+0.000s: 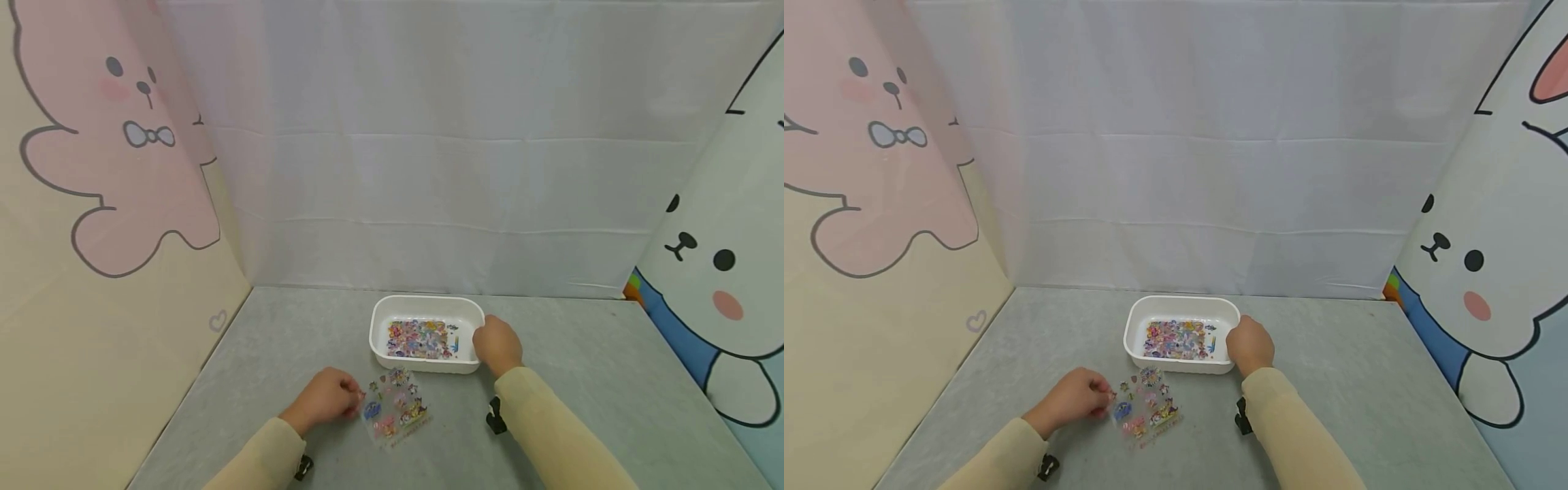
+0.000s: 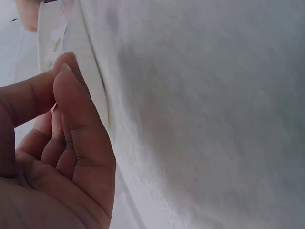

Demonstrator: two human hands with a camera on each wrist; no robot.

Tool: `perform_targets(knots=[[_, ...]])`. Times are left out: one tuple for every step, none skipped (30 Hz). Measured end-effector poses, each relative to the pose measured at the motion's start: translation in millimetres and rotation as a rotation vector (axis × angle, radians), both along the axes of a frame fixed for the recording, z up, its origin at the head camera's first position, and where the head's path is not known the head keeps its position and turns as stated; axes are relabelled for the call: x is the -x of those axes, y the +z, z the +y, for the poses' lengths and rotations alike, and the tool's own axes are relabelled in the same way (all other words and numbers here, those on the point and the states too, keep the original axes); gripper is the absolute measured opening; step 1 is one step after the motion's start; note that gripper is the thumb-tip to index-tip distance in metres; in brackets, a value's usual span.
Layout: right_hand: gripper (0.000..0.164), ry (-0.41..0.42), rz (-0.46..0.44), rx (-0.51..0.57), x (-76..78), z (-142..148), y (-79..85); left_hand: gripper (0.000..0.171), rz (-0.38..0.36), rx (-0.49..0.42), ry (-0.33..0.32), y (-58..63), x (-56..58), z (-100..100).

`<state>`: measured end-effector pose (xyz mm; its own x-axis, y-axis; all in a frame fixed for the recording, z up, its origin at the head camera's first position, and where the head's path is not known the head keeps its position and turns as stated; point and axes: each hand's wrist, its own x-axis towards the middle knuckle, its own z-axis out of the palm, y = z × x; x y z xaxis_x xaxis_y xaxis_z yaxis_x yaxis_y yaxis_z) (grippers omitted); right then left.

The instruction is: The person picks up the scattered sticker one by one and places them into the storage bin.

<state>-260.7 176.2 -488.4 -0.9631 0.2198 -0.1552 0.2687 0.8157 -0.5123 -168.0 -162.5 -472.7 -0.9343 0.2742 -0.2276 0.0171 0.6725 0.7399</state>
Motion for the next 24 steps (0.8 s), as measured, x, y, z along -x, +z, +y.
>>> perform_targets(knots=[[0.047, 0.001, 0.002, 0.001, -0.3, 0.1, -0.1, 0.010, -0.002, -0.032, 0.015, -0.4, 0.4, 0.5], [0.047, 0.003, 0.003, 0.001, -0.6, 0.1, 0.0, 0.008, -0.006, -0.066, 0.032, -0.7, 0.8, 1.0], [0.047, 0.005, 0.005, 0.001, -0.8, 0.3, -0.1, 0.006, -0.007, -0.098, 0.046, -1.0, 1.1, 1.5], [0.047, 0.007, 0.006, 0.000, -1.1, 0.5, 0.1, 0.004, -0.010, -0.128, 0.060, -1.1, 1.4, 2.1], [0.047, 0.008, 0.007, 0.000, -1.1, 0.7, -0.1, 0.003, -0.011, -0.152, 0.072, -1.1, 1.6, 2.8], [0.047, 0.009, 0.009, 0.001, -1.1, 0.9, 0.1, 0.003, -0.017, -0.177, 0.086, -0.8, 1.8, 3.6], [0.047, 0.010, 0.009, 0.002, -0.9, 1.2, -0.1, 0.003, -0.023, -0.201, 0.100, -0.1, 1.9, 4.6], [0.047, 0.010, 0.010, 0.002, -0.6, 1.3, -0.3, 0.004, -0.029, -0.225, 0.111, 0.1, 2.2, 5.5], [0.047, 0.011, 0.010, 0.001, -0.2, 1.4, -0.4, 0.005, -0.038, -0.252, 0.123, 0.4, 2.4, 6.6], [0.047, 0.011, 0.011, 0.002, 0.1, 1.6, -0.7, 0.006, -0.048, -0.283, 0.136, 0.5, 2.8, 7.7], [0.047, 0.011, 0.011, 0.003, 0.3, 1.8, -0.7, 0.007, -0.061, -0.316, 0.149, 0.6, 3.2, 8.8], [0.047, 0.011, 0.011, 0.002, 0.6, 2.0, -0.8, 0.008, -0.071, -0.348, 0.158, 0.2, 3.5, 9.8], [0.048, 0.011, 0.010, 0.002, 0.9, 2.1, -0.9, 0.009, -0.080, -0.376, 0.166, -0.2, 3.7, 10.8], [0.048, 0.010, 0.010, 0.000, 0.8, 1.8, -0.8, 0.011, -0.089, -0.405, 0.175, -0.7, 3.8, 11.8], [0.048, 0.010, 0.008, 0.000, 0.7, 1.6, -0.8, 0.012, -0.093, -0.435, 0.182, -1.5, 3.7, 12.7], [0.048, 0.008, 0.009, 0.000, 0.4, 1.4, -0.9, 0.014, -0.097, -0.458, 0.193, -1.8, 3.3, 13.8], [0.048, 0.007, 0.008, -0.002, 0.2, 1.0, -0.4, 0.015, -0.098, -0.484, 0.202, -2.0, 2.7, 14.9], [0.048, 0.005, 0.007, -0.002, 0.1, 0.5, -0.4, 0.017, -0.099, -0.509, 0.212, -2.1, 2.1, 16.2], [0.048, 0.003, 0.004, -0.001, -0.3, -0.1, 0.0, 0.018, -0.100, -0.531, 0.225, -2.0, 1.6, 17.6], [0.048, 0.001, 0.003, -0.001, -0.4, -0.5, 0.2, 0.019, -0.099, -0.552, 0.238, -2.0, 1.1, 19.1], [0.048, 0.000, 0.000, -0.003, -0.5, -0.7, 0.6, 0.020, -0.100, -0.571, 0.249, -2.1, 0.9, 20.7], [0.048, -0.002, -0.002, -0.001, -0.4, -0.8, 0.8, 0.020, -0.103, -0.586, 0.262, -1.7, 0.9, 22.5], [0.048, -0.003, -0.005, -0.002, -0.5, -0.8, 1.1, 0.020, -0.104, -0.601, 0.270, -1.8, 1.3, 24.4], [0.048, -0.005, -0.007, -0.001, -0.4, -0.7, 1.4, 0.020, -0.105, -0.613, 0.278, -1.9, 1.9, 26.3]])
